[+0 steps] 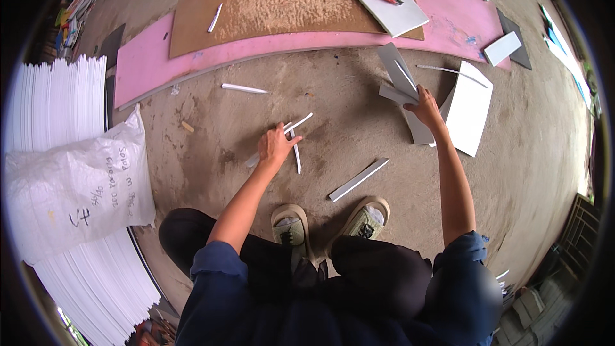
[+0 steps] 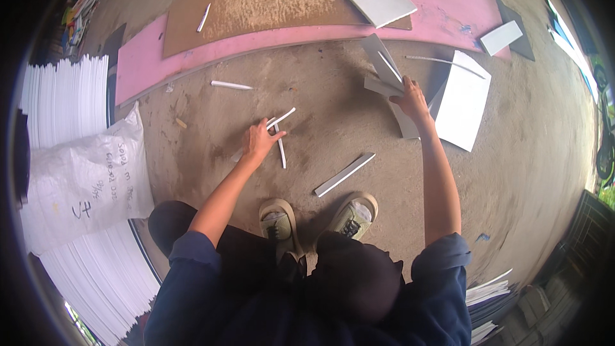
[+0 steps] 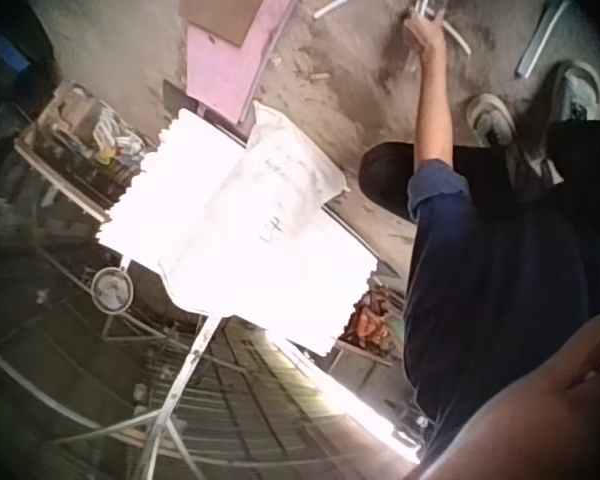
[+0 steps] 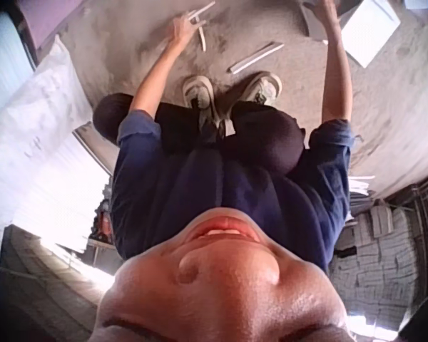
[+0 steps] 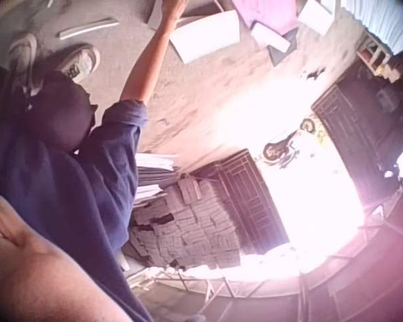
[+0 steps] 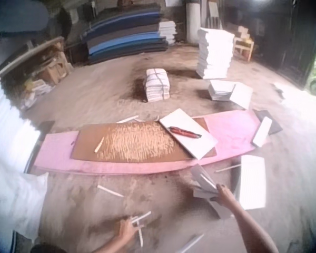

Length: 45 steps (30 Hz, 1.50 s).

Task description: The person cuts white foam sheets into smaller pieces using a utility knife, then sorts the cut pieces and scraps into a large white sack. The person also moves a cardboard sheet aside and places it on a stack.

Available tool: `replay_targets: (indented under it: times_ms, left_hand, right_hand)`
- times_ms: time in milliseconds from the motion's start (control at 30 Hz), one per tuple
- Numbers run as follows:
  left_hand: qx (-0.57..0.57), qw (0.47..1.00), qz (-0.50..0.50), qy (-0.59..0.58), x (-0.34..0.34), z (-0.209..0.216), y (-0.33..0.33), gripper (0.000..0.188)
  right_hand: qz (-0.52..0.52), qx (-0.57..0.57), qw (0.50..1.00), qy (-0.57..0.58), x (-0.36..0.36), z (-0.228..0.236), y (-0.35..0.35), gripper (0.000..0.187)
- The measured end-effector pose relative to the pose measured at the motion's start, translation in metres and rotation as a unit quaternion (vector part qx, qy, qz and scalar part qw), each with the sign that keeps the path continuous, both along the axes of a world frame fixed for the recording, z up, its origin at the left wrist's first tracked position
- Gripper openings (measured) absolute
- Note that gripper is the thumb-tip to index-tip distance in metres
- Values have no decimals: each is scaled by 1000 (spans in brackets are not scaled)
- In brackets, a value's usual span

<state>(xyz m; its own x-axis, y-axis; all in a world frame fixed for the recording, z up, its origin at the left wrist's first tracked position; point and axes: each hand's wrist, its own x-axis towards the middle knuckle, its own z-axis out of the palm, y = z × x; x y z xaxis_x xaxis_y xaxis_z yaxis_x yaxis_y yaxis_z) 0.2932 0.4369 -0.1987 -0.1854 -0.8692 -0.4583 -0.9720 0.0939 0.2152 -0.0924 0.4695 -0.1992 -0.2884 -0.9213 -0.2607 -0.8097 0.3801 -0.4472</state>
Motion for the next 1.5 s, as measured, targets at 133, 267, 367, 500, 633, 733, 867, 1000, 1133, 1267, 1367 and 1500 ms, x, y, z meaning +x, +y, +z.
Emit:
replay_targets:
  times_ms: [133,267,367,500,633,733,867,1000,1133,1267,1367,1500]
  left_hand:
    - [-69,995,-35,64,0,-8,7,30]
    - [-220,963,-119,105,25,8,-46,32]
    - [-213,963,-168,13,51,12,-94,37]
    - [-196,967,-153,-48,56,3,-108,42]
    - [-204,969,-132,-45,63,-12,-104,39]
    - [-272,946,-173,-43,80,-17,-104,32]
    - [-275,939,-203,28,57,-4,-94,19]
    - [-132,948,-225,182,-22,14,-38,10]
    - [-55,922,-248,292,-88,-9,46,22]
    - [-88,918,-333,196,-122,-9,97,44]
    - [-73,923,-340,168,-130,-14,105,47]
    - [-29,924,-327,196,-127,-20,76,35]
  right_hand:
    - [51,67,994,70,19,-5,8,69]
    - [-4,62,998,26,42,14,7,63]
    - [49,-10,991,127,47,13,14,64]
    - [-2,70,991,113,41,10,9,66]
    - [-20,101,987,122,46,9,8,62]
    - [-1,55,984,167,52,6,9,55]
    - [4,15,981,193,55,0,14,49]
    - [-38,-14,981,191,49,-14,15,42]
    - [-50,-4,986,157,43,1,23,44]
    - [-135,-19,987,87,26,24,47,44]
    - [-159,-64,983,63,13,30,66,48]
    - [-188,-37,981,-15,0,24,71,44]
